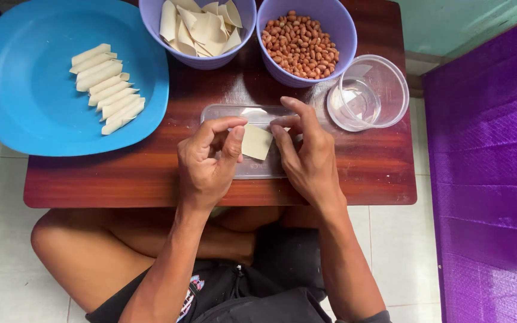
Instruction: Wrapping peanuts in small dough squares to make snacks
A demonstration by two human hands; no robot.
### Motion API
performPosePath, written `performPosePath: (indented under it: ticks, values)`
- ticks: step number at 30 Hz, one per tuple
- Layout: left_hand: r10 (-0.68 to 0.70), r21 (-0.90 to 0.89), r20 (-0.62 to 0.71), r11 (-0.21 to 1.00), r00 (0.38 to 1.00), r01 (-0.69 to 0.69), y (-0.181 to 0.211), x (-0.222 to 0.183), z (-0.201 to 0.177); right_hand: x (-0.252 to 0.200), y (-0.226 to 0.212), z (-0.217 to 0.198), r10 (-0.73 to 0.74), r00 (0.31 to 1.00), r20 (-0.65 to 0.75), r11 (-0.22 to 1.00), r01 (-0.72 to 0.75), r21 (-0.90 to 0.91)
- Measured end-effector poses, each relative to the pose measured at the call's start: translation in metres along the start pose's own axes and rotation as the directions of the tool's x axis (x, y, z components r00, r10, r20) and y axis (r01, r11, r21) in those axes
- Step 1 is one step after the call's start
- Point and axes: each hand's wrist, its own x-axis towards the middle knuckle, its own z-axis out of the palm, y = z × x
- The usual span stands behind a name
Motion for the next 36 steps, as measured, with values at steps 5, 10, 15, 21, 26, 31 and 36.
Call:
performPosePath:
  ticks: [5,10,15,21,26,31,36]
  values:
    - [0.140,0.253,0.071,0.955,0.988,-0.153,0.009,0.007,-0.015,-0.007,0.004,0.002,-0.079,0.996,-0.028,0.997,0.078,-0.020]
    - [0.001,0.526,0.326,0.831,0.946,-0.182,0.009,0.010,-0.014,-0.012,0.010,0.003,-0.100,0.994,-0.035,0.995,0.100,0.009]
    - [-0.241,0.676,0.394,0.730,0.887,-0.101,0.006,0.020,-0.008,-0.012,0.007,-0.002,-0.091,0.995,-0.046,0.993,0.094,0.074]
    - [-0.274,0.643,0.379,0.765,0.884,-0.039,-0.005,0.033,-0.009,-0.012,0.010,-0.008,-0.087,0.994,-0.058,0.987,0.094,0.127]
    - [-0.298,0.531,0.341,0.844,0.892,0.079,0.011,0.035,-0.005,-0.015,0.012,-0.008,-0.080,0.993,-0.083,0.986,0.091,0.141]
    - [-0.425,0.148,0.244,0.904,0.871,0.400,0.013,0.016,0.013,-0.021,0.016,-0.007,-0.050,0.986,-0.158,0.986,0.073,0.148]
    - [-0.395,-0.128,0.170,0.899,0.903,0.418,-0.001,-0.003,0.031,-0.028,0.017,-0.003,0.065,0.985,-0.159,0.840,0.031,0.541]
